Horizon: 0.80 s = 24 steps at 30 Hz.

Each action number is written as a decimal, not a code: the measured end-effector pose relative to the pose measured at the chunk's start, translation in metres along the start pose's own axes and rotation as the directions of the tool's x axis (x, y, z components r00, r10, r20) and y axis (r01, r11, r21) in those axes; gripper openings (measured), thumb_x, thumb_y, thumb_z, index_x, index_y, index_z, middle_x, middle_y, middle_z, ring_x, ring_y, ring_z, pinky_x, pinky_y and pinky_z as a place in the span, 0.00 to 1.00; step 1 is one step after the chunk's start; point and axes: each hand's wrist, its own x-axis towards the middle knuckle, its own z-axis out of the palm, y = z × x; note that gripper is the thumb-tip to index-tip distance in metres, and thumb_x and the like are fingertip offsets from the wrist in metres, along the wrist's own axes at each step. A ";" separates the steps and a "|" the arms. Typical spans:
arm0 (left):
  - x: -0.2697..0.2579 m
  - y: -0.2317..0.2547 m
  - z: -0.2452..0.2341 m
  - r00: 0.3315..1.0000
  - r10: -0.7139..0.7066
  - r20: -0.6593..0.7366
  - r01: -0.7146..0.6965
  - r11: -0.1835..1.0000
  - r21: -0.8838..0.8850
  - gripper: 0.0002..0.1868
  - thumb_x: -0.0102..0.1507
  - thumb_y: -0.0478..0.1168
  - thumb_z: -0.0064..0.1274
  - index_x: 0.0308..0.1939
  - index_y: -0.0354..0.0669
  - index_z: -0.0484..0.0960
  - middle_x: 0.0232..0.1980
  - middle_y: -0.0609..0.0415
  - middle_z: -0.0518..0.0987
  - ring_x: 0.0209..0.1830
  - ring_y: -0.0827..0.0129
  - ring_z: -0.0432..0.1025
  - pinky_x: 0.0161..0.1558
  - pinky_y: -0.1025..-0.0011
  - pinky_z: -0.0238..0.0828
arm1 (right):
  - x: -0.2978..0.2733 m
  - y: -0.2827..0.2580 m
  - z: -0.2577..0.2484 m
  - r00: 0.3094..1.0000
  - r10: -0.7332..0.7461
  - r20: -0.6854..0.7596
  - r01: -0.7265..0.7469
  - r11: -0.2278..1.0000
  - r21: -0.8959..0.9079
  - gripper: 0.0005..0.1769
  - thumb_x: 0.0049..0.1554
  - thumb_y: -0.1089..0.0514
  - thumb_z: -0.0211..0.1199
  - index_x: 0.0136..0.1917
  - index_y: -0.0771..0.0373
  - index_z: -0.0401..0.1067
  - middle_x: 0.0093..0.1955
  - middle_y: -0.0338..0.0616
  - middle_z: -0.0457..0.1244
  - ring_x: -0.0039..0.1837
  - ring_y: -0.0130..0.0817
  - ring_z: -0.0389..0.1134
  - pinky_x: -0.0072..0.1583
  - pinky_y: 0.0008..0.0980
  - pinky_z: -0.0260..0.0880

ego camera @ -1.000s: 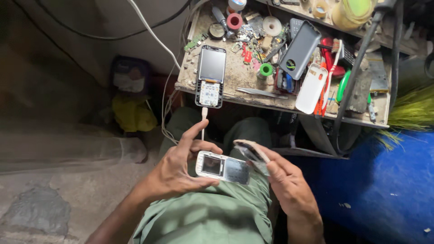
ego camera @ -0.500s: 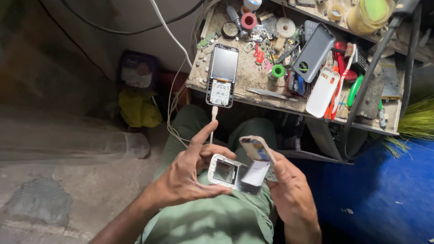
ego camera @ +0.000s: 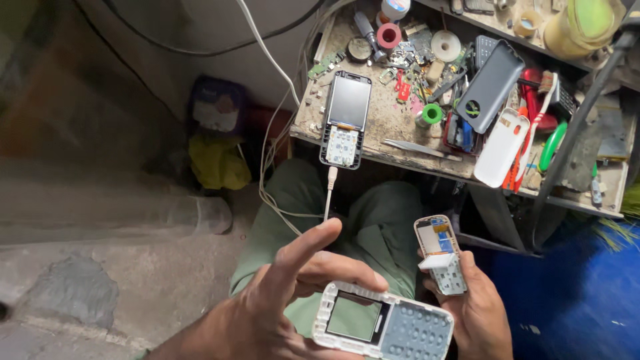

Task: The person disassembles a mobile phone, removes the battery, and manipulates internal components and wires. They use a screwdriver to adjust parts and connect a charging cable to test the device. The person also handles a second phone and a battery pack during the process.

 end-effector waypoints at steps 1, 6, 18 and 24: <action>0.001 -0.001 0.000 1.000 -0.009 -0.007 0.008 1.000 -0.024 0.62 0.62 0.38 0.73 0.84 0.45 0.37 0.67 0.41 0.80 0.68 0.61 0.80 0.71 0.61 0.81 | 0.004 0.007 -0.010 0.999 -0.004 0.036 0.003 1.000 0.013 0.30 0.70 0.43 0.47 0.66 0.73 0.68 0.53 0.53 0.69 0.45 0.34 0.71 0.46 0.36 0.71; 0.003 -0.013 -0.004 0.999 0.012 -0.031 -0.012 1.000 0.003 0.62 0.63 0.37 0.73 0.85 0.47 0.38 0.66 0.42 0.79 0.67 0.62 0.78 0.70 0.63 0.76 | 0.030 0.044 -0.041 0.996 0.047 -0.081 -0.048 0.999 -0.012 0.30 0.69 0.42 0.50 0.64 0.72 0.72 0.50 0.52 0.69 0.42 0.31 0.70 0.45 0.33 0.71; -0.025 -0.033 -0.021 0.969 -0.128 -0.210 0.107 0.988 -0.108 0.62 0.53 0.30 0.74 0.82 0.46 0.47 0.64 0.38 0.79 0.62 0.60 0.77 0.63 0.62 0.79 | 0.113 0.116 -0.071 0.920 -0.355 -0.163 0.261 0.869 -0.421 0.22 0.64 0.53 0.57 0.68 0.67 0.68 0.60 0.49 0.68 0.61 0.43 0.68 0.61 0.41 0.66; -0.036 -0.042 -0.026 0.960 -0.177 -0.215 0.156 0.981 -0.111 0.62 0.53 0.30 0.74 0.81 0.46 0.47 0.63 0.38 0.79 0.61 0.60 0.78 0.61 0.62 0.79 | 0.091 0.107 -0.037 0.662 -0.691 0.289 0.475 0.089 -0.875 0.26 0.55 0.60 0.66 0.66 0.66 0.71 0.63 0.61 0.65 0.64 0.59 0.66 0.65 0.47 0.65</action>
